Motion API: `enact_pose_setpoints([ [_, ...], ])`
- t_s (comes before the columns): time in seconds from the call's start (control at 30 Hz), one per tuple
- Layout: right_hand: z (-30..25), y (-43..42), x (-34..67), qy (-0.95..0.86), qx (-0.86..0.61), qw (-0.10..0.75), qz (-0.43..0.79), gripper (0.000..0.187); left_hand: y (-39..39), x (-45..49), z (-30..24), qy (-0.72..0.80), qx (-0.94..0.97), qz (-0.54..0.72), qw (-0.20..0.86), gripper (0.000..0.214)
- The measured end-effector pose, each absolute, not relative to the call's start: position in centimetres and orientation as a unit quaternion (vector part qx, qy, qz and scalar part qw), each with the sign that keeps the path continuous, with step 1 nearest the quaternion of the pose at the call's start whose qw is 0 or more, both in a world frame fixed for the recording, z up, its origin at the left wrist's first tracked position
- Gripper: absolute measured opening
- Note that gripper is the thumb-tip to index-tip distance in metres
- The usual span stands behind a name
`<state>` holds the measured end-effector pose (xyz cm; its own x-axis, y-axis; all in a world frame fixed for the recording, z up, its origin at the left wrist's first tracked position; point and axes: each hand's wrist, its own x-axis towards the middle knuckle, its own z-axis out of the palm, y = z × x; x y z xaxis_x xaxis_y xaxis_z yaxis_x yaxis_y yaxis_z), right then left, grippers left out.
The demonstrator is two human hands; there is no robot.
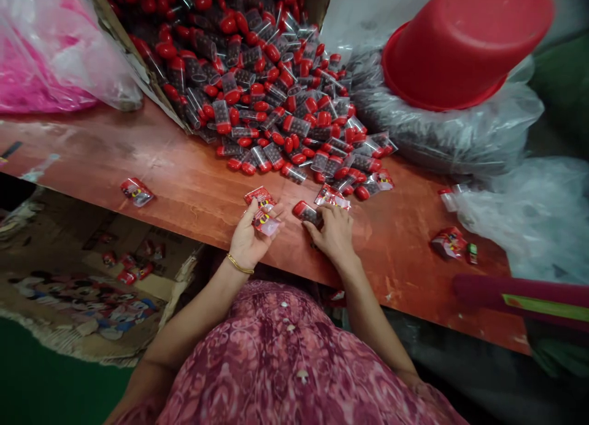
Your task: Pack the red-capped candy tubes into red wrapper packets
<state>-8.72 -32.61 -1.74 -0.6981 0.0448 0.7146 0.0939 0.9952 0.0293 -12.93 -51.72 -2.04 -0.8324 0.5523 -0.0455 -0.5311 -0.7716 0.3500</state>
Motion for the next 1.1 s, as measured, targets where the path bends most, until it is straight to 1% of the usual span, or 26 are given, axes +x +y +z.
enact_pose_setpoints([
  [0.07,-1.9,-32.9,-8.3,-0.912,-0.015,0.409,0.022,0.036,-51.8,-12.9,-1.9,0.174,0.032,0.940,0.293,0.034],
  [0.13,-1.9,-33.5,-7.2,-0.906,0.040,0.406,0.115,0.036,-51.8,-12.9,-1.7,0.170,0.033,0.938,0.300,0.035],
  [0.23,-1.7,-34.9,-4.9,-0.896,0.142,0.338,0.249,0.030,-51.8,-13.0,-1.6,0.162,0.032,0.939,0.300,0.036],
  [0.3,-1.4,-35.7,-3.9,-0.891,0.184,0.305,0.280,0.027,-51.6,-13.0,-1.6,0.162,0.036,0.941,0.295,0.035],
  [0.47,-1.3,-36.6,-3.8,-0.890,0.214,0.304,0.263,0.025,-51.1,-12.6,-1.8,0.182,0.058,0.939,0.286,0.031],
  [0.63,-1.5,-36.7,-4.3,-0.899,0.215,0.268,0.271,0.028,-51.2,-12.1,-1.8,0.192,0.072,0.937,0.281,0.030],
  [0.7,-1.7,-36.7,-4.4,-0.898,0.214,0.267,0.277,0.027,-51.2,-11.9,-1.7,0.189,0.066,0.939,0.280,0.029],
  [0.8,-2.3,-36.6,-4.7,-0.888,0.206,0.289,0.291,0.029,-51.1,-11.6,-1.5,0.189,0.065,0.939,0.281,0.025],
  [0.9,-2.7,-36.5,-5.1,-0.884,0.198,0.317,0.281,0.031,-50.9,-11.2,-1.7,0.198,0.073,0.939,0.271,0.019],
  [1.0,-3.1,-36.7,-5.4,-0.884,0.194,0.340,0.254,0.031,-50.5,-10.7,-2.2,0.212,0.081,0.946,0.231,0.009],
  [1.1,-3.7,-37.6,-5.7,-0.879,0.190,0.371,0.233,0.031,-49.9,-10.3,-2.7,0.222,0.086,0.955,0.180,0.012],
])
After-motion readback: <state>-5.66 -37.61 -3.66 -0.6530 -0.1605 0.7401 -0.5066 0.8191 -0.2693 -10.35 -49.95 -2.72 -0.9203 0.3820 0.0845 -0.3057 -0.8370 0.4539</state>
